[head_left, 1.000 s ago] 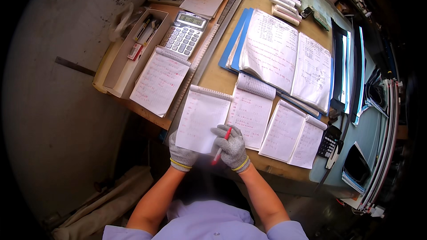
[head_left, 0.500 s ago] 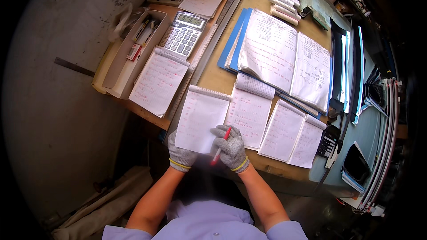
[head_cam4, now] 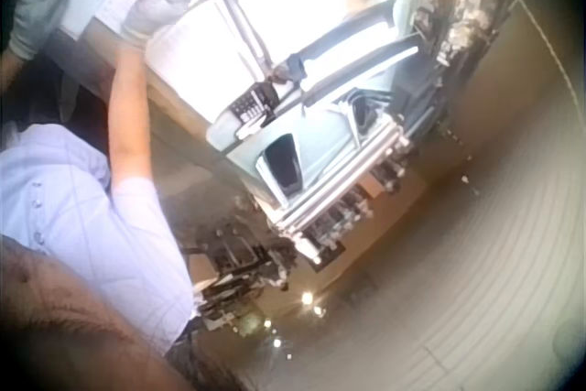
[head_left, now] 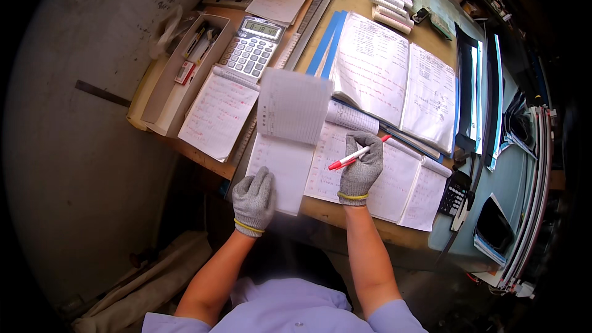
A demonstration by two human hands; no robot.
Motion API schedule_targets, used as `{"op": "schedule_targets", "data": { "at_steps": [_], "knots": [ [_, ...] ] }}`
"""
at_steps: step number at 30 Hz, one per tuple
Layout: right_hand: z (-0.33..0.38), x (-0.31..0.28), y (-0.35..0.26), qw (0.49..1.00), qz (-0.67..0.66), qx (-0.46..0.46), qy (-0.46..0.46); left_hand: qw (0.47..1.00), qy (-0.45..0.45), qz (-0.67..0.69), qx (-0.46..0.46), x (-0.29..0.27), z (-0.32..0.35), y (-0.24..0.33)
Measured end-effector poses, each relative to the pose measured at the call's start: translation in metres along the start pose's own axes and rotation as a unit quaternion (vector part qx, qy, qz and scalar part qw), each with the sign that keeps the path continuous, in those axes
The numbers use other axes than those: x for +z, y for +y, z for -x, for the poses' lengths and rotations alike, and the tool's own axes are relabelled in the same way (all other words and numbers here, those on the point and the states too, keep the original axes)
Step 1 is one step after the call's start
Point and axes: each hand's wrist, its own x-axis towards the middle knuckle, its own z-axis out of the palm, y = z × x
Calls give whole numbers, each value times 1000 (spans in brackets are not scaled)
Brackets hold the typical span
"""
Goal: The person sits at a desk and writes on multiple small notepads using a red pen. They flip through pages, write entries, and occasionally use a calculator to verify numbers. The person wears gloves throughout the process.
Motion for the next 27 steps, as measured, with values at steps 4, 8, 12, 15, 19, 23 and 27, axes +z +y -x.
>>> {"op": "schedule_targets", "data": {
  "at_steps": [4,8,12,15,19,23,27],
  "knots": [
    [13,-23,5,999,41,-7,-9,1000,0,7,-14,-1,3,1],
    [41,-62,17,986,151,-56,-34,999,21,28,-5,-3,5,-2],
    [65,-105,30,986,160,-52,-19,999,29,41,1,-3,5,-2],
    [76,-130,29,982,170,-78,-17,999,19,44,-5,-4,6,-2],
    [85,-161,17,959,251,-120,-55,999,18,33,1,-3,5,-1],
    [102,-190,18,949,296,-87,-67,999,27,11,24,-2,3,0],
    [113,-204,10,933,332,-104,-94,999,33,-3,36,0,2,1]
  ]
}}
